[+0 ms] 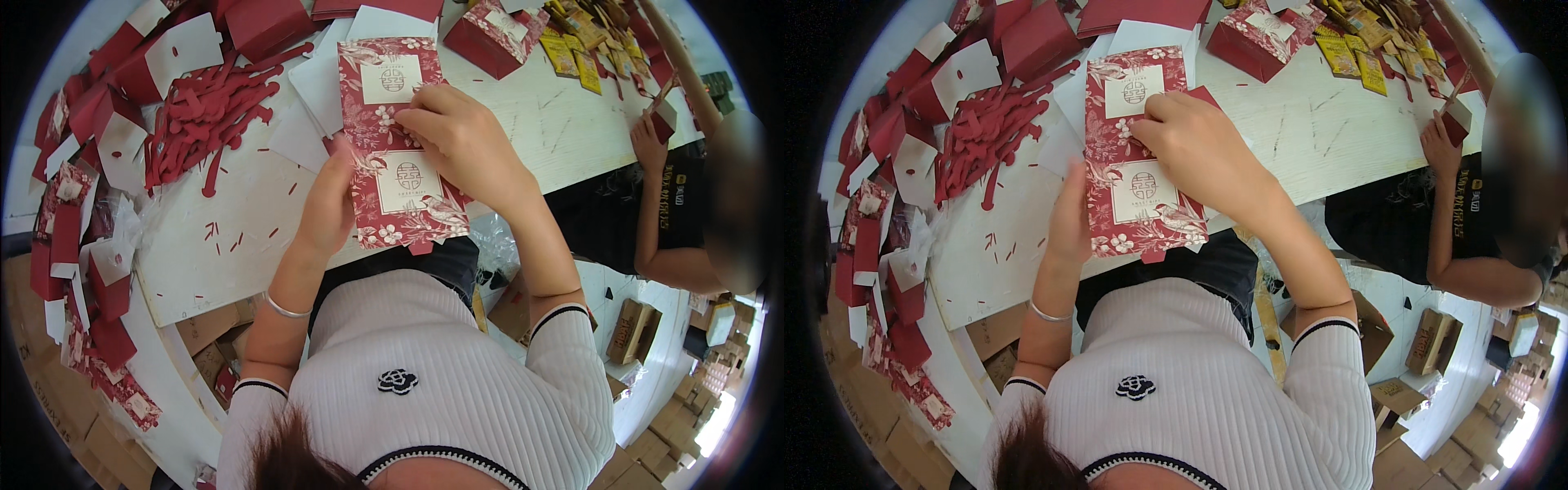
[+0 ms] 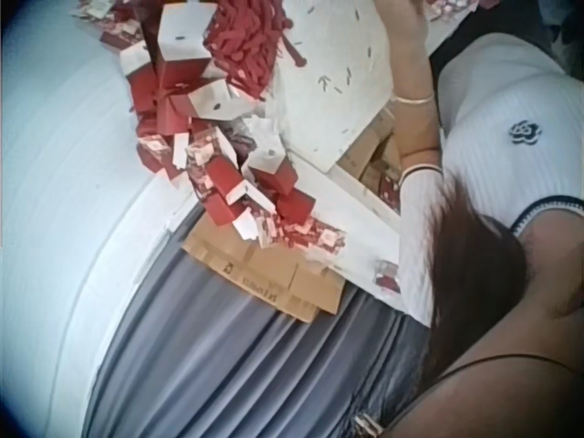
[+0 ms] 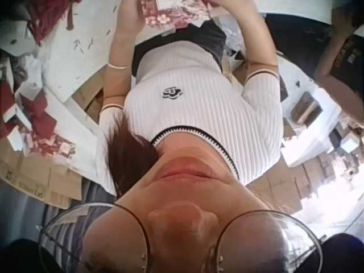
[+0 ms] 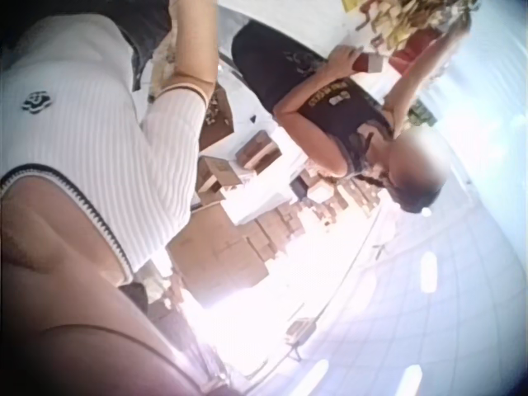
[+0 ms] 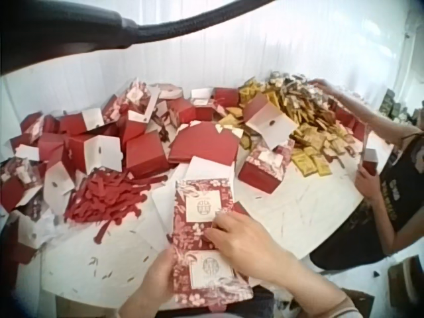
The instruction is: The person folds red paper sheets into small boxes, inserts a patterned insert, and secures it with a red paper fastener. The person repeats this process for multiple units, placing finished boxes on the table.
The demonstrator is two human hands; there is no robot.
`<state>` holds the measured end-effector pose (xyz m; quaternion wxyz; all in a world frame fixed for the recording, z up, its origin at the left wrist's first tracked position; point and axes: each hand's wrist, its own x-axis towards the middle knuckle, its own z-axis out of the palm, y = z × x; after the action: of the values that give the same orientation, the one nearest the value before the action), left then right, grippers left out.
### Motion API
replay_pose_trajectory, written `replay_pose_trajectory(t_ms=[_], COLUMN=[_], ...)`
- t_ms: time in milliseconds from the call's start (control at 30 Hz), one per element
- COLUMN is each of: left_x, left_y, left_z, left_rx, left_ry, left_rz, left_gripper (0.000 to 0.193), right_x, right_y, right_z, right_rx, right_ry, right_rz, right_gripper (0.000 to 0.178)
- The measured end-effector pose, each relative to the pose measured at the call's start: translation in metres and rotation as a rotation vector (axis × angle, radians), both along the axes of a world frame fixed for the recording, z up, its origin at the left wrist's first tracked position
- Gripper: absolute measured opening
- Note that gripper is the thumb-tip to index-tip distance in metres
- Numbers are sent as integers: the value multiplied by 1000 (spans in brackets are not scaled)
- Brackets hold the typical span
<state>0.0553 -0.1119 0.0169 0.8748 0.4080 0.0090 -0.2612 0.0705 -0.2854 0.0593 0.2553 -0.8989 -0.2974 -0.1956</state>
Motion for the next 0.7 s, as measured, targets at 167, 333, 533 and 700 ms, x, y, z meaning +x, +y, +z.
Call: replay_pose_trajectory(t_ms=[167, 333, 533, 700], left_x=[0, 6, 11, 11], left_y=[1, -14, -21, -16], left_z=[-27, -27, -30, -31], left_rx=[-405, 238, -179, -324], left_ry=[170, -242, 67, 147], left_rz=[-40, 158, 68, -42], left_gripper=[30, 20, 30, 43], right_x=[15, 18, 28, 17], right_y=[-4, -3, -3, -13], right_z=[4, 13, 10, 4], right_rx=[154, 7, 56, 295], right_ry=[262, 334, 431, 447], right_rz=[150, 147, 194, 44], right_gripper=[12, 10, 13, 14])
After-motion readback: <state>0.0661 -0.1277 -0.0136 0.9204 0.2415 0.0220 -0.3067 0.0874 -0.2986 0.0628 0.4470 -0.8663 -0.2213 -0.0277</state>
